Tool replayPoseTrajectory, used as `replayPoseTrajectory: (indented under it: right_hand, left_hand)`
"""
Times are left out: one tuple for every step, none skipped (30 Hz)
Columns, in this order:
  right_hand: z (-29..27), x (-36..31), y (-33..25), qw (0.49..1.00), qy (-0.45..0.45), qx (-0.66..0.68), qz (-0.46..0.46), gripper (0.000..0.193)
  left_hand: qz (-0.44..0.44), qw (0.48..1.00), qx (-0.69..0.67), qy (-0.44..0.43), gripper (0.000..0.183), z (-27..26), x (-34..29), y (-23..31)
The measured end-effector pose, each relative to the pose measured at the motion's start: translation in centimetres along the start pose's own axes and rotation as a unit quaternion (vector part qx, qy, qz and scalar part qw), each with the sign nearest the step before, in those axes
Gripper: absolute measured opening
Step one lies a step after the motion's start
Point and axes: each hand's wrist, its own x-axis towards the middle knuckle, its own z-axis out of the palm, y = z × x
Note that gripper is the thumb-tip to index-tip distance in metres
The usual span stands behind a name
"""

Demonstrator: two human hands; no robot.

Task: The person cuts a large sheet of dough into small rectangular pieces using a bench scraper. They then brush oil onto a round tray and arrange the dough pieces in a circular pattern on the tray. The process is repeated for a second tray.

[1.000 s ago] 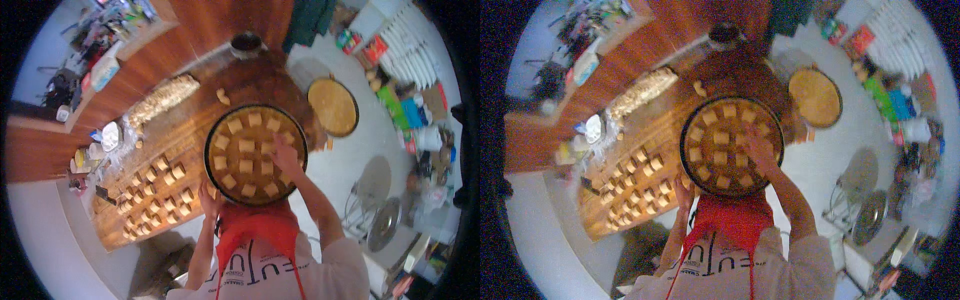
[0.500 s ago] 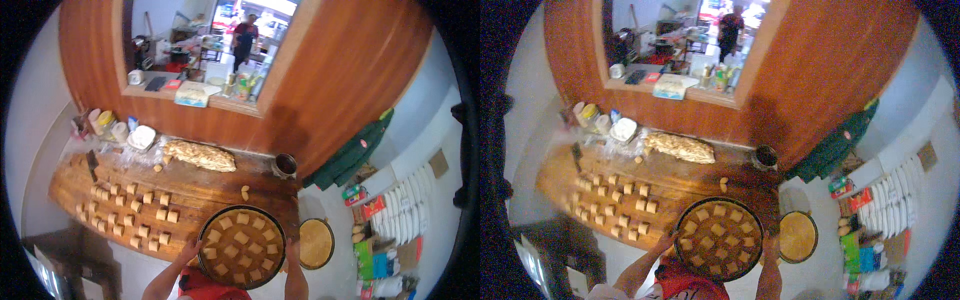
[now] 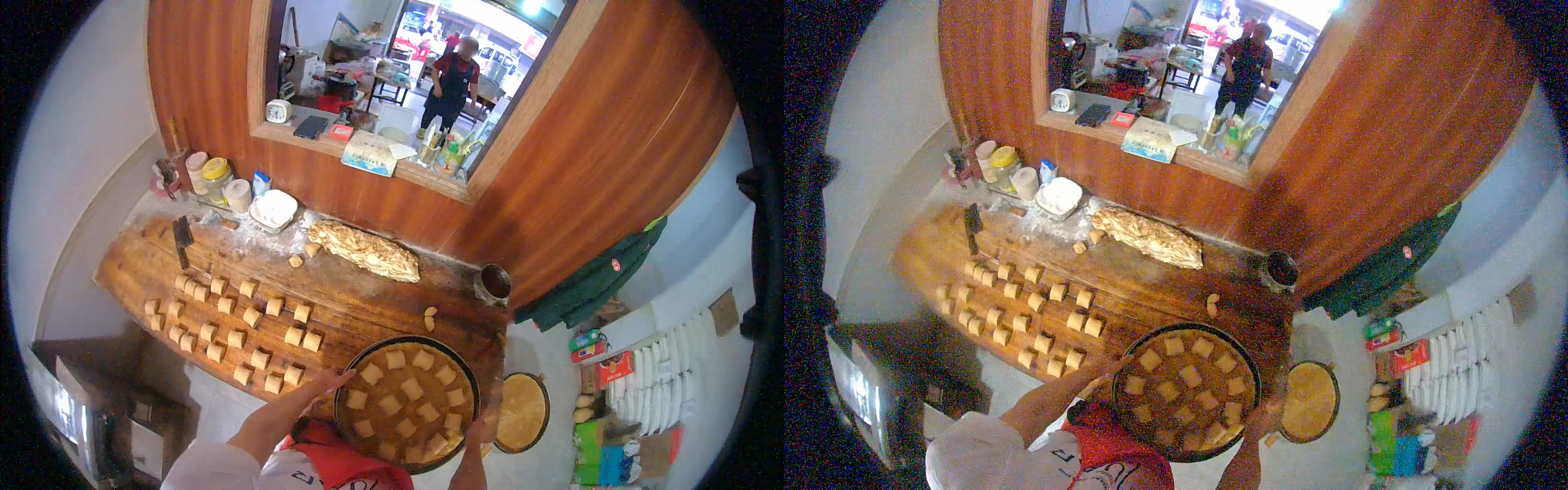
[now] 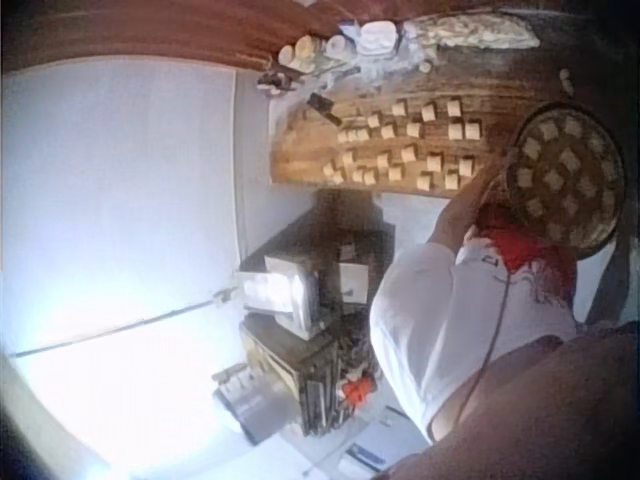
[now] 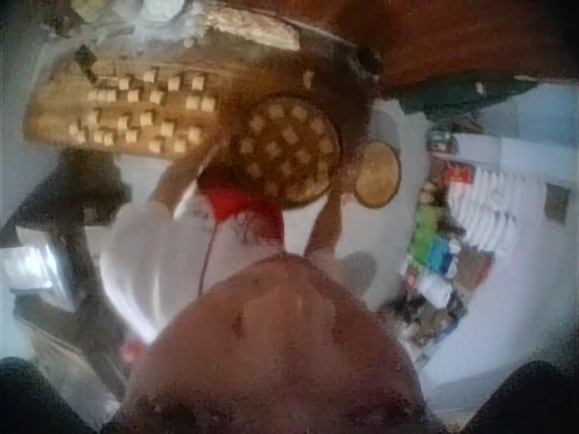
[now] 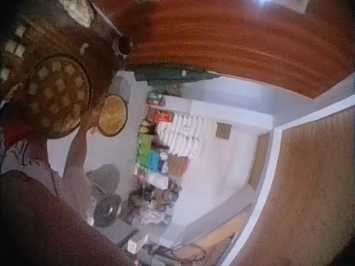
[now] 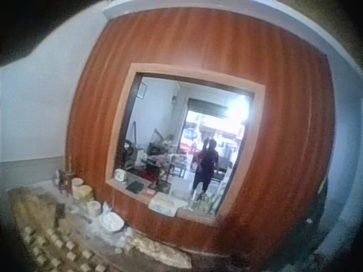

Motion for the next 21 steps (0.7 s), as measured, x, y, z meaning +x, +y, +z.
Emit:
replayPoseTrajectory:
  right_hand:
    - [1.2,-0.3,2.4,1.000,-0.008,0.006,0.019,0.064]
    - [2.2,-1.0,5.1,0.999,-0.012,0.014,0.042,0.065]
    - [3.4,-2.0,7.6,0.997,-0.012,0.024,0.067,0.066]
    - [4.4,-3.8,10.1,0.995,0.002,0.039,0.089,0.066]
    - [5.3,-5.9,12.2,0.992,0.017,0.056,0.112,0.066]
    - [6.3,-8.1,13.9,0.988,0.033,0.073,0.135,0.066]
    - [6.8,-10.2,15.5,0.982,0.034,0.082,0.168,0.063]
    - [7.1,-12.4,16.7,0.985,0.042,0.011,0.168,0.060]
    - [7.0,-14.7,18.0,0.981,0.033,-0.067,0.177,0.054]
    - [6.6,-16.5,19.1,0.972,0.023,-0.145,0.184,0.050]
    - [5.8,-18.2,20.3,0.967,0.008,-0.167,0.193,0.050]
    - [5.2,-19.9,21.3,0.964,0.000,-0.173,0.202,0.050]
    - [4.6,-21.3,22.1,0.949,0.001,-0.208,0.235,0.049]
    - [4.2,-22.8,23.0,0.960,-0.006,-0.175,0.217,0.049]
    - [3.9,-24.1,23.9,0.959,-0.007,-0.174,0.224,0.048]
    - [3.9,-25.3,24.6,0.959,-0.007,-0.169,0.229,0.048]
    - [3.8,-26.3,25.5,0.958,-0.006,-0.163,0.234,0.047]
    - [3.9,-27.3,26.2,0.958,-0.004,-0.157,0.239,0.047]
    - [4.0,-28.4,27.1,0.958,-0.005,-0.152,0.243,0.046]
    - [4.0,-29.3,28.1,0.959,-0.003,-0.145,0.245,0.046]
    - [4.2,-30.1,29.1,0.960,-0.002,-0.138,0.244,0.045]
  left_hand:
    - [0.009,1.000,0.014,-0.024,0.097,-0.8,-0.7,0.6]
    - [0.018,0.998,0.028,-0.050,0.098,-1.4,-1.4,1.3]
    - [0.029,0.996,0.043,-0.076,0.098,-2.0,-2.0,2.0]
    - [0.041,0.992,0.058,-0.101,0.098,-2.5,-2.6,2.7]
    - [0.054,0.988,0.070,-0.126,0.099,-2.7,-3.0,3.4]
    - [0.065,0.982,0.087,-0.152,0.099,-2.7,-3.2,4.1]
    - [0.076,0.976,0.105,-0.176,0.100,-2.4,-3.3,4.8]
    - [0.089,0.968,0.131,-0.197,0.100,-1.9,-3.4,5.4]
    - [0.122,0.954,0.172,-0.214,0.100,-1.1,-3.3,6.0]
    - [0.138,0.942,0.200,-0.232,0.100,0.0,-3.4,6.6]
    - [0.154,0.929,0.230,-0.246,0.101,1.1,-3.6,7.2]
    - [0.174,0.910,0.272,-0.259,0.101,2.2,-4.0,7.6]
    - [0.181,0.920,0.255,-0.237,0.101,3.2,-4.5,8.0]
    - [0.192,0.924,0.249,-0.217,0.101,4.3,-5.3,8.4]
    - [0.206,0.927,0.244,-0.197,0.100,5.4,-6.0,8.8]
    - [0.245,0.934,0.213,-0.150,0.102,6.8,-6.8,9.3]
    - [0.285,0.936,0.178,-0.104,0.103,8.5,-7.7,9.6]
    - [0.298,0.929,0.188,-0.112,0.104,10.2,-7.8,10.2]
    - [0.311,0.922,0.197,-0.119,0.105,12.0,-7.7,10.6]
    - [0.289,0.906,0.252,-0.181,0.106,14.2,-7.7,10.4]
    - [0.278,0.892,0.284,-0.217,0.107,16.4,-7.5,10.1]
